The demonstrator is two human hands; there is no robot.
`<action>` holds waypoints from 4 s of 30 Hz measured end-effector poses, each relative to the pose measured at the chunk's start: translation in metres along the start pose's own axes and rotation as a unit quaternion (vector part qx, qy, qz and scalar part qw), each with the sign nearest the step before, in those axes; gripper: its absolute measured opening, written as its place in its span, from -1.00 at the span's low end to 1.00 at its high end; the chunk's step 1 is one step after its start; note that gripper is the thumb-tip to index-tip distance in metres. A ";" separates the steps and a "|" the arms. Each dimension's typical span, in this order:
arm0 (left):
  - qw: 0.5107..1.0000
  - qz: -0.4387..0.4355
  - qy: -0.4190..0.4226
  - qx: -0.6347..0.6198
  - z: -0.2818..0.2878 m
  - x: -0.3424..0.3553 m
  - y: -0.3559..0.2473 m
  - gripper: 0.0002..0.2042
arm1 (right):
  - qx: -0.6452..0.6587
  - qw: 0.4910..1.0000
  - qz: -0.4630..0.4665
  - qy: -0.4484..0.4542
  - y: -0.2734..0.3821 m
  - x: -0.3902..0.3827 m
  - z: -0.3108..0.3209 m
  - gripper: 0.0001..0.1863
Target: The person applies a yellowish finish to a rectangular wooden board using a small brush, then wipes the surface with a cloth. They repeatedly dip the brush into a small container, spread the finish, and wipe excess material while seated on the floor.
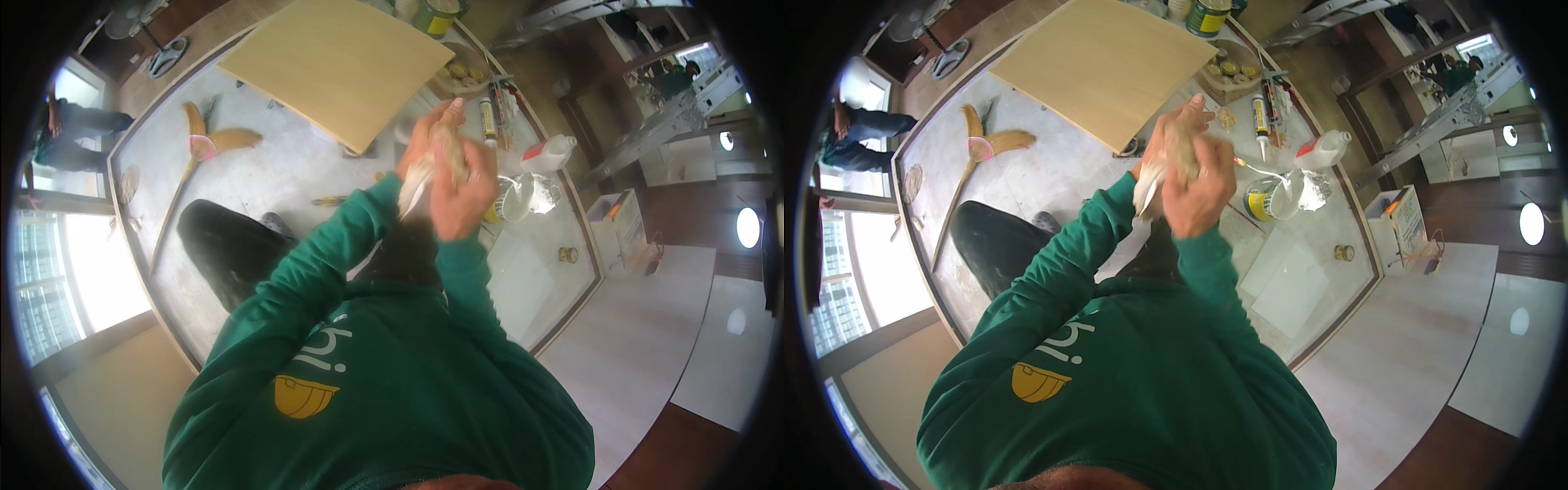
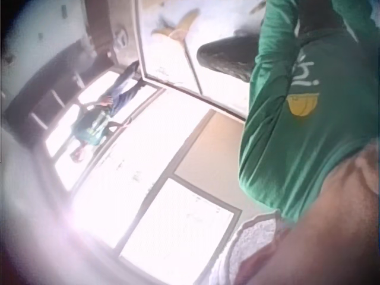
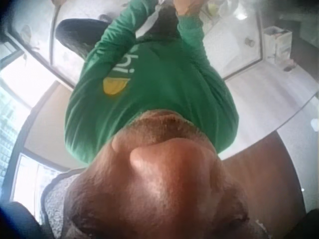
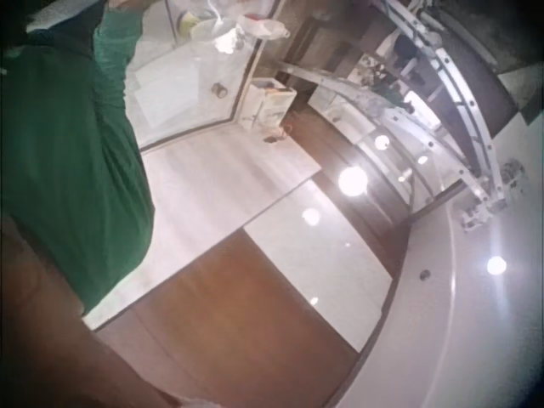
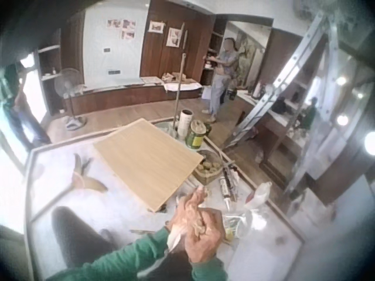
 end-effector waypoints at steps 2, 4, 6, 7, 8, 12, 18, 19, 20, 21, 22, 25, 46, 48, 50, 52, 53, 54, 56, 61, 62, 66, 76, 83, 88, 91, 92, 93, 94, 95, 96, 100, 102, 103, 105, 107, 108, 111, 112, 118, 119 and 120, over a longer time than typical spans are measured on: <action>0.997 0.076 -0.028 0.005 0.008 -0.007 -0.002 -0.37 | 0.035 0.996 0.078 -0.025 0.021 -0.014 0.002 -0.81; 0.992 0.115 -0.010 -0.043 0.010 -0.018 -0.005 -0.34 | 0.001 1.000 -0.009 0.010 0.022 -0.010 -0.004 -0.81; 0.998 -0.043 0.036 -0.003 0.012 -0.024 -0.025 -0.32 | -0.006 0.998 -0.061 -0.002 0.021 -0.005 -0.005 -0.82; 0.999 -0.037 0.040 0.006 0.013 -0.025 -0.027 -0.33 | -0.004 0.998 -0.063 0.019 0.021 -0.005 -0.007 -0.80; 1.000 -0.004 0.009 -0.030 0.018 -0.026 -0.027 -0.34 | -0.001 0.997 -0.071 0.022 0.022 -0.009 -0.008 -0.78; 0.998 0.027 -0.025 -0.053 0.036 -0.014 -0.037 -0.32 | 0.027 0.998 -0.034 0.037 0.034 -0.023 -0.011 -0.77; 0.998 -0.028 -0.038 0.034 0.042 -0.020 -0.048 -0.29 | 0.012 0.997 -0.059 0.040 0.043 -0.020 -0.018 -0.74; 0.997 -0.009 -0.066 0.036 0.049 -0.016 -0.049 -0.29 | 0.038 0.992 -0.096 0.076 0.041 -0.025 -0.020 -0.74; 0.993 -0.040 -0.053 0.099 0.060 -0.010 -0.057 -0.22 | 0.066 0.985 -0.126 0.103 0.039 -0.035 -0.019 -0.74; 0.996 -0.021 -0.042 0.073 0.064 -0.008 -0.058 -0.18 | 0.082 0.971 -0.163 0.153 0.036 -0.046 -0.021 -0.74; 0.998 0.008 -0.038 0.048 0.069 -0.007 -0.059 -0.13 | 0.115 0.953 -0.218 0.179 0.031 -0.054 -0.019 -0.74; 0.999 0.027 -0.036 0.025 0.076 -0.009 -0.060 -0.07 | 0.306 0.912 -0.244 0.121 0.032 -0.057 -0.007 -0.76; 0.989 0.097 -0.111 -0.025 0.109 -0.025 -0.064 -0.09 | 0.091 0.974 -0.046 0.202 0.058 -0.067 -0.055 -0.79; 0.990 0.082 -0.116 -0.014 0.116 -0.019 -0.074 -0.05 | 0.102 0.958 -0.084 0.254 0.046 -0.091 -0.055 -0.82; 0.990 0.072 -0.117 -0.019 0.118 -0.017 -0.080 -0.04 | 0.147 0.951 -0.131 0.239 0.041 -0.093 -0.053 -0.80; 0.990 0.078 -0.113 -0.040 0.115 -0.020 -0.081 -0.08 | 0.189 0.958 -0.092 0.194 0.049 -0.075 -0.054 -0.79; 0.991 0.059 -0.107 -0.052 0.112 -0.021 -0.082 -0.10 | 0.210 0.961 -0.071 0.166 0.056 -0.061 -0.055 -0.79; 0.996 0.019 -0.090 0.014 0.111 -0.023 -0.085 -0.12 | 0.177 0.968 -0.073 0.165 0.061 -0.046 -0.064 -0.79; 0.989 -0.048 -0.039 0.136 0.104 -0.031 -0.090 -0.14 | 0.115 0.978 -0.048 0.166 0.073 -0.030 -0.076 -0.78; 0.981 0.057 -0.160 -0.096 0.111 -0.041 -0.073 -0.23 | 0.140 0.979 -0.019 0.145 0.088 -0.044 -0.076 -0.78; 0.990 -0.015 -0.141 -0.024 0.112 -0.043 -0.079 -0.26 | 0.157 0.976 0.001 0.151 0.090 -0.045 -0.075 -0.78; 0.923 -0.275 -0.044 0.266 0.106 -0.042 -0.106 -0.46 | 0.145 0.973 -0.060 0.170 0.089 -0.028 -0.082 -0.77; 0.981 -0.065 -0.118 0.140 0.146 -0.030 -0.121 -0.05 | 0.338 0.861 -0.332 0.187 0.027 -0.063 -0.066 -0.73; 0.956 -0.118 0.027 0.268 0.135 -0.048 -0.113 -0.51 | 0.315 0.886 -0.126 0.315 0.077 0.008 -0.099 -0.72; 0.823 -0.248 0.127 0.496 0.139 -0.075 -0.117 -0.78 | 0.302 0.845 -0.264 0.354 0.047 -0.014 -0.117 -0.75; 0.822 -0.201 0.183 0.501 0.147 -0.089 -0.108 -0.70 | 0.303 0.792 -0.339 0.408 0.023 -0.030 -0.113 -0.75; 0.865 -0.088 0.185 0.458 0.153 -0.095 -0.097 -0.67 | 0.319 0.777 -0.353 0.413 0.018 -0.035 -0.107 -0.74; 0.886 0.057 0.184 0.422 0.160 -0.103 -0.083 -0.64 | 0.312 0.763 -0.389 0.412 0.012 -0.041 -0.101 -0.73; 0.957 0.072 0.102 0.260 0.160 -0.107 -0.080 -0.58 | 0.351 0.739 -0.428 0.384 0.006 -0.046 -0.093 -0.68; 0.962 0.053 0.087 0.252 0.159 -0.108 -0.077 -0.55 | 0.422 0.713 -0.425 0.365 0.007 -0.050 -0.088 -0.67; 0.964 0.060 0.072 0.249 0.161 -0.109 -0.073 -0.53 | 0.465 0.695 -0.444 0.321 0.005 -0.056 -0.084 -0.65; 0.928 -0.038 0.142 0.341 0.157 -0.107 -0.061 -0.72 | 0.338 0.837 -0.316 0.291 0.002 -0.070 -0.090 -0.71; 0.825 -0.231 0.208 0.471 0.148 -0.112 -0.069 -0.80 | 0.223 0.893 -0.261 0.290 -0.006 -0.069 -0.094 -0.74; 0.809 -0.242 0.231 0.483 0.146 -0.115 -0.067 -0.80 | 0.243 0.847 -0.344 0.324 -0.019 -0.073 -0.099 -0.72; 0.772 -0.238 0.282 0.518 0.144 -0.121 -0.065 -0.79 | 0.287 0.727 -0.491 0.384 -0.041 -0.081 -0.101 -0.67; 0.898 -0.068 0.169 0.401 0.160 -0.120 -0.060 -0.77 | 0.314 0.677 -0.537 0.393 -0.058 -0.085 -0.093 -0.59; 0.969 0.008 0.037 0.242 0.170 -0.124 -0.058 -0.76 | 0.326 0.684 -0.543 0.363 -0.065 -0.088 -0.086 -0.57; 0.982 0.114 -0.042 0.142 0.164 -0.139 -0.047 -0.68 | 0.375 0.683 -0.559 0.282 -0.083 -0.113 -0.081 -0.46; 0.972 0.152 -0.006 0.180 0.153 -0.146 -0.040 -0.68 | 0.355 0.707 -0.540 0.286 -0.087 -0.120 -0.083 -0.47; 0.932 0.147 -0.005 0.332 0.142 -0.149 -0.048 -0.71 | 0.136 0.728 -0.565 0.364 -0.124 -0.129 -0.056 -0.42; 0.918 0.116 0.050 0.375 0.138 -0.144 -0.048 -0.69 | 0.143 0.685 -0.605 0.379 -0.130 -0.133 -0.052 -0.41; 0.924 0.030 0.120 0.363 0.125 -0.140 -0.046 -0.68 | 0.154 0.640 -0.654 0.373 -0.136 -0.139 -0.048 -0.40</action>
Point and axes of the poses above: each hand's wrist, its own x-axis towards the middle knuckle, its own z-axis out of the back of the hand, y = z × x, the point moved 5 cm from there along x, towards the middle knuckle, and after that the axes turned 14 degrees about -z, right-handed, at the moved point
